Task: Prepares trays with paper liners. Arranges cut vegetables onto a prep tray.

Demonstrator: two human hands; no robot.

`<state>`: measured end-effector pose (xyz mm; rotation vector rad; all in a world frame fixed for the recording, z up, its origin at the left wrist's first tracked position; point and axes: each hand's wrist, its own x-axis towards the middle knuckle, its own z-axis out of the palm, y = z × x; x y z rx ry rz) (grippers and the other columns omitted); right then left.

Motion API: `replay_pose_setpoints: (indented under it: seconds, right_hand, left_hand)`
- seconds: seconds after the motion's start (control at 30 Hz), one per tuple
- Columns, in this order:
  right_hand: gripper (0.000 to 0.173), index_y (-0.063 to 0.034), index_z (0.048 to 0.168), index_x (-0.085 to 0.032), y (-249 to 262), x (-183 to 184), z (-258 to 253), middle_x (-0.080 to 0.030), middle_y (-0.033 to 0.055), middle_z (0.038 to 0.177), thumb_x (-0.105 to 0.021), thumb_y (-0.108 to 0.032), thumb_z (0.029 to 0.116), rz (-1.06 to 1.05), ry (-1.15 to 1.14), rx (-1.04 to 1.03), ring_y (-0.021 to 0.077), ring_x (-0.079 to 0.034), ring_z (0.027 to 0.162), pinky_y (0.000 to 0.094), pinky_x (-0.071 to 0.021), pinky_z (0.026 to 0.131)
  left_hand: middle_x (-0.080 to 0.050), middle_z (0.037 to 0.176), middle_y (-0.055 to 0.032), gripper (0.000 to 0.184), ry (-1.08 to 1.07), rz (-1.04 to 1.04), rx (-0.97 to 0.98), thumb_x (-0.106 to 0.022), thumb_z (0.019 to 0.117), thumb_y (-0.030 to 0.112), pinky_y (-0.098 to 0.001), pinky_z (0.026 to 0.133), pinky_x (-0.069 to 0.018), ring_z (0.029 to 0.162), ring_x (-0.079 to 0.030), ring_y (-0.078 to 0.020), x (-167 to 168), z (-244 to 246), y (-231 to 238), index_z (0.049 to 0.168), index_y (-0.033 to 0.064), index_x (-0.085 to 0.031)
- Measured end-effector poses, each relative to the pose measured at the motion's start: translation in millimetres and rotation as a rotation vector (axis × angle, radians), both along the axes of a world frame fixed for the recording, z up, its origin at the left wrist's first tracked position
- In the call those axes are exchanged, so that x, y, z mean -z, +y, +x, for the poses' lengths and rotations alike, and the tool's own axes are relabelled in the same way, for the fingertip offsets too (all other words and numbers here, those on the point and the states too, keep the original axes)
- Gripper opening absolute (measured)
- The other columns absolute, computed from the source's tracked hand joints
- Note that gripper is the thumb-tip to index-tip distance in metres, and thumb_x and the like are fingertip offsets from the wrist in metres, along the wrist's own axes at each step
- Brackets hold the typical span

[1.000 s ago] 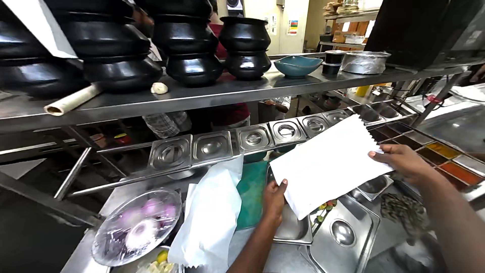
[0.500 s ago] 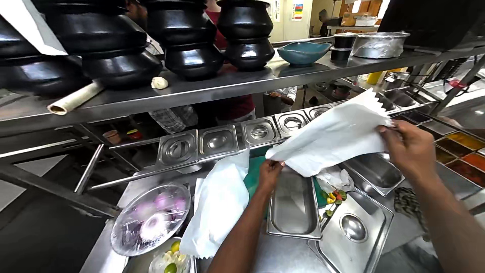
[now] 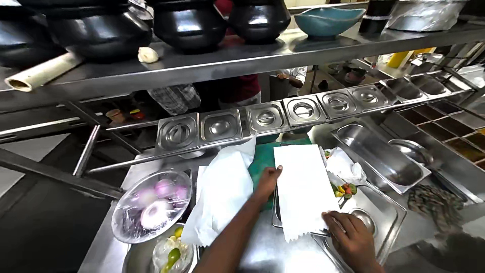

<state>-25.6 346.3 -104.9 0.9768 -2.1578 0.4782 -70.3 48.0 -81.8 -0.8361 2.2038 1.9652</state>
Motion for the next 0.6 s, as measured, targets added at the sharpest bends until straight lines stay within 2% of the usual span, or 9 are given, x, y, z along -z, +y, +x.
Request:
replay_pose_setpoints:
  seconds: [0.07,0.17,0.23,0.3,0.37,0.43,0.47,0.53,0.6]
  right_hand:
    - [0.025,-0.0200,0.115,-0.072,-3,-1,1,-0.073,0.0054,0.102,-0.055,-0.017,0.0968,0.034,-0.011,-0.020,0.0256,-0.068,0.088,0.0405,-0.0568,0.076]
    - [0.029,-0.0204,0.118,-0.072,-3,-2,2,-0.072,0.0047,0.101,-0.054,-0.013,0.0966,0.077,-0.008,-0.045,0.0254,-0.067,0.088,0.0402,-0.0561,0.076]
    - [0.031,-0.0192,0.119,-0.071,-2,-1,0,-0.071,0.0052,0.101,-0.053,-0.010,0.0957,0.107,-0.015,-0.063,0.0260,-0.067,0.088,0.0404,-0.0557,0.077]
    - [0.032,-0.0186,0.119,-0.072,0,-1,-2,-0.071,0.0055,0.101,-0.053,-0.009,0.0942,0.137,-0.028,-0.066,0.0265,-0.067,0.089,0.0414,-0.0559,0.076]
    - [0.034,-0.0188,0.118,-0.073,3,0,-6,-0.072,0.0055,0.102,-0.054,-0.007,0.0919,0.159,-0.043,-0.058,0.0269,-0.068,0.090,0.0418,-0.0568,0.078]
    - [0.034,-0.0194,0.117,-0.073,7,2,-12,-0.072,0.0051,0.103,-0.054,-0.007,0.0920,0.153,-0.056,-0.050,0.0266,-0.068,0.092,0.0416,-0.0573,0.080]
    - [0.034,-0.0200,0.118,-0.073,9,3,-15,-0.072,0.0050,0.104,-0.055,-0.007,0.0921,0.140,-0.061,-0.046,0.0266,-0.069,0.093,0.0415,-0.0577,0.081]
    - [0.034,-0.0200,0.119,-0.072,12,6,-18,-0.072,0.0054,0.105,-0.054,-0.007,0.0939,0.114,-0.056,-0.052,0.0266,-0.069,0.095,0.0407,-0.0582,0.083]
    - [0.034,-0.0195,0.120,-0.072,12,9,-22,-0.072,0.0062,0.106,-0.053,-0.007,0.0957,0.093,-0.042,-0.078,0.0269,-0.069,0.096,0.0397,-0.0584,0.084]
  left_hand:
    - [-0.062,0.106,-0.0186,0.046,0.046,-0.028,-0.105,-0.069,0.0992,0.035,-0.0472,0.083,-0.0536,0.093,-0.062,-0.0278,7,4,21,0.126,-0.0002,-0.055]
    - [-0.059,0.091,-0.0140,0.034,0.052,-0.086,-0.239,-0.071,0.0978,0.024,-0.0441,0.074,-0.0510,0.081,-0.058,-0.0248,7,8,42,0.116,0.0005,-0.056]
    - [-0.056,0.089,-0.0140,0.035,0.035,-0.094,-0.298,-0.071,0.0982,0.023,-0.0436,0.073,-0.0507,0.078,-0.056,-0.0250,9,9,50,0.116,-0.0009,-0.052]
    - [-0.057,0.090,-0.0161,0.045,0.031,-0.096,-0.356,-0.076,0.0944,0.024,-0.0451,0.072,-0.0523,0.077,-0.057,-0.0266,13,9,56,0.121,-0.0013,-0.049]
    - [-0.061,0.107,-0.0208,0.063,0.065,-0.178,-0.385,-0.080,0.0903,0.029,-0.0496,0.081,-0.0540,0.092,-0.062,-0.0310,12,9,59,0.132,-0.0007,-0.044]
    - [-0.053,0.134,-0.0251,0.074,0.217,-0.478,-0.321,-0.078,0.0898,0.039,-0.0536,0.098,-0.0503,0.118,-0.057,-0.0370,5,10,56,0.141,-0.0033,-0.045]
    - [-0.050,0.141,-0.0262,0.070,0.327,-0.667,-0.253,-0.074,0.0898,0.041,-0.0576,0.103,-0.0459,0.127,-0.052,-0.0414,1,7,54,0.139,-0.0034,-0.051]
    - [-0.048,0.149,-0.0211,0.057,0.437,-0.902,0.012,-0.068,0.0925,0.046,-0.0626,0.107,-0.0411,0.136,-0.045,-0.0435,-18,-1,52,0.132,0.0054,-0.063]
    - [-0.039,0.161,-0.0138,0.065,0.392,-1.010,0.346,-0.061,0.0954,0.057,-0.0620,0.117,-0.0322,0.149,-0.033,-0.0387,-34,-16,59,0.144,0.0142,-0.058]
